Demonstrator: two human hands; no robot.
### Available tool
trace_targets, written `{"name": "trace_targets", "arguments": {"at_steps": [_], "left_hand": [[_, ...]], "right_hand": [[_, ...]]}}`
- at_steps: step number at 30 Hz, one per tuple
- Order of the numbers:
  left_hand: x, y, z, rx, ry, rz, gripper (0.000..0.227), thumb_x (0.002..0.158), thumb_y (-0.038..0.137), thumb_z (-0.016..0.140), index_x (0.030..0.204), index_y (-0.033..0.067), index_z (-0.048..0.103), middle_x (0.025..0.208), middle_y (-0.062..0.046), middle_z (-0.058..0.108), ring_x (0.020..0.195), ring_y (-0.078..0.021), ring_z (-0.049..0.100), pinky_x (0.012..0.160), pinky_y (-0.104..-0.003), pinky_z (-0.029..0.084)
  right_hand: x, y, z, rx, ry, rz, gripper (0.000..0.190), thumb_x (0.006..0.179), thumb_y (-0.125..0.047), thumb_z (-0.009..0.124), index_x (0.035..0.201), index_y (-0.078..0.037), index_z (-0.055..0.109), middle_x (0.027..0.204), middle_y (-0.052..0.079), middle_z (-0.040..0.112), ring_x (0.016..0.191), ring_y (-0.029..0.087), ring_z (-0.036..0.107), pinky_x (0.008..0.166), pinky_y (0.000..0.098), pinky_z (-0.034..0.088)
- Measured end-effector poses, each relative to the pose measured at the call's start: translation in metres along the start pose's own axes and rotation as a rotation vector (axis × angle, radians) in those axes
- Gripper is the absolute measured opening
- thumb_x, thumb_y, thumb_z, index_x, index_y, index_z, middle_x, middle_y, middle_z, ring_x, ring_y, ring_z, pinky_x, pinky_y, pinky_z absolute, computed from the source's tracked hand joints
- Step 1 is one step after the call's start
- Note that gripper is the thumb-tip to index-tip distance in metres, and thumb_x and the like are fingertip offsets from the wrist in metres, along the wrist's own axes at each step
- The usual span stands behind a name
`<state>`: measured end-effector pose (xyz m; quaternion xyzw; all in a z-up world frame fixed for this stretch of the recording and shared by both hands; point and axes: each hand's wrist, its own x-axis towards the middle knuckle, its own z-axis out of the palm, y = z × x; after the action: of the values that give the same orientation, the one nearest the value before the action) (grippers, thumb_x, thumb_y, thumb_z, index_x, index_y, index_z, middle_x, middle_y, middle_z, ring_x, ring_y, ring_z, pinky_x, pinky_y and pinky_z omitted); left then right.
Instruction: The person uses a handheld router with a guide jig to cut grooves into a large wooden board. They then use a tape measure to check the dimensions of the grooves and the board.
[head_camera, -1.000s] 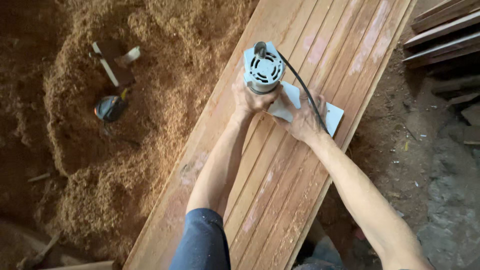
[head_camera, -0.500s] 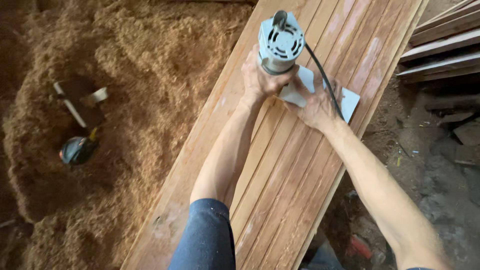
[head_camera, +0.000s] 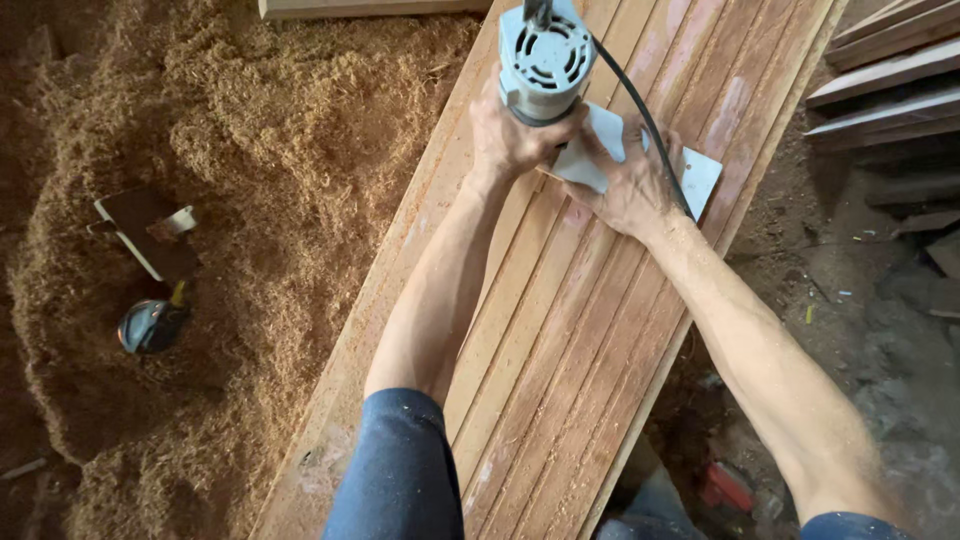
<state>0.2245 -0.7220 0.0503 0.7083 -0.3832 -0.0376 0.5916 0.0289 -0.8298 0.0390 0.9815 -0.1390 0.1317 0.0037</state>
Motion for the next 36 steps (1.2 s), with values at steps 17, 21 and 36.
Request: {"name": "trace_targets", "arguments": {"at_steps": [17,21,36], "left_hand": [[-0.246,0.030,-0.163,-1.026,-0.093,-0.515,0.060,0.080,0.041,0.063,0.125,0.0007,0.064,0.117,-0.015,0.073,0.100,-0.0290,0.074,0.088,-0.043,0.063],[-0.315,0.066,-0.220,-0.121,-0.111,-0.199,0.056,0.072,0.027,0.089,0.120,0.0046,0.072,0.111,-0.007,0.078,0.095,-0.0195,0.075,0.089,-0.034,0.062],[-0.322,0.081,-0.236,-0.084,-0.069,-0.210,0.054,0.070,0.030,0.090,0.114,0.0074,0.070,0.106,-0.005,0.077,0.095,-0.0195,0.075,0.088,-0.035,0.062]], "right_hand": [[-0.156,-0.247,-0.070,0.098,-0.027,0.091,0.076,0.078,-0.059,0.079,0.144,-0.025,0.061,0.136,0.025,0.043,0.120,0.044,0.043,0.096,0.0605,0.039],[-0.203,-0.310,-0.079,0.105,-0.029,0.100,0.077,0.074,-0.056,0.080,0.142,-0.026,0.061,0.137,0.023,0.044,0.122,0.043,0.043,0.099,0.0609,0.039],[-0.217,-0.336,-0.069,0.095,-0.035,0.136,0.074,0.071,-0.061,0.079,0.137,-0.030,0.066,0.137,0.027,0.051,0.126,0.044,0.044,0.103,0.0647,0.038]]}}
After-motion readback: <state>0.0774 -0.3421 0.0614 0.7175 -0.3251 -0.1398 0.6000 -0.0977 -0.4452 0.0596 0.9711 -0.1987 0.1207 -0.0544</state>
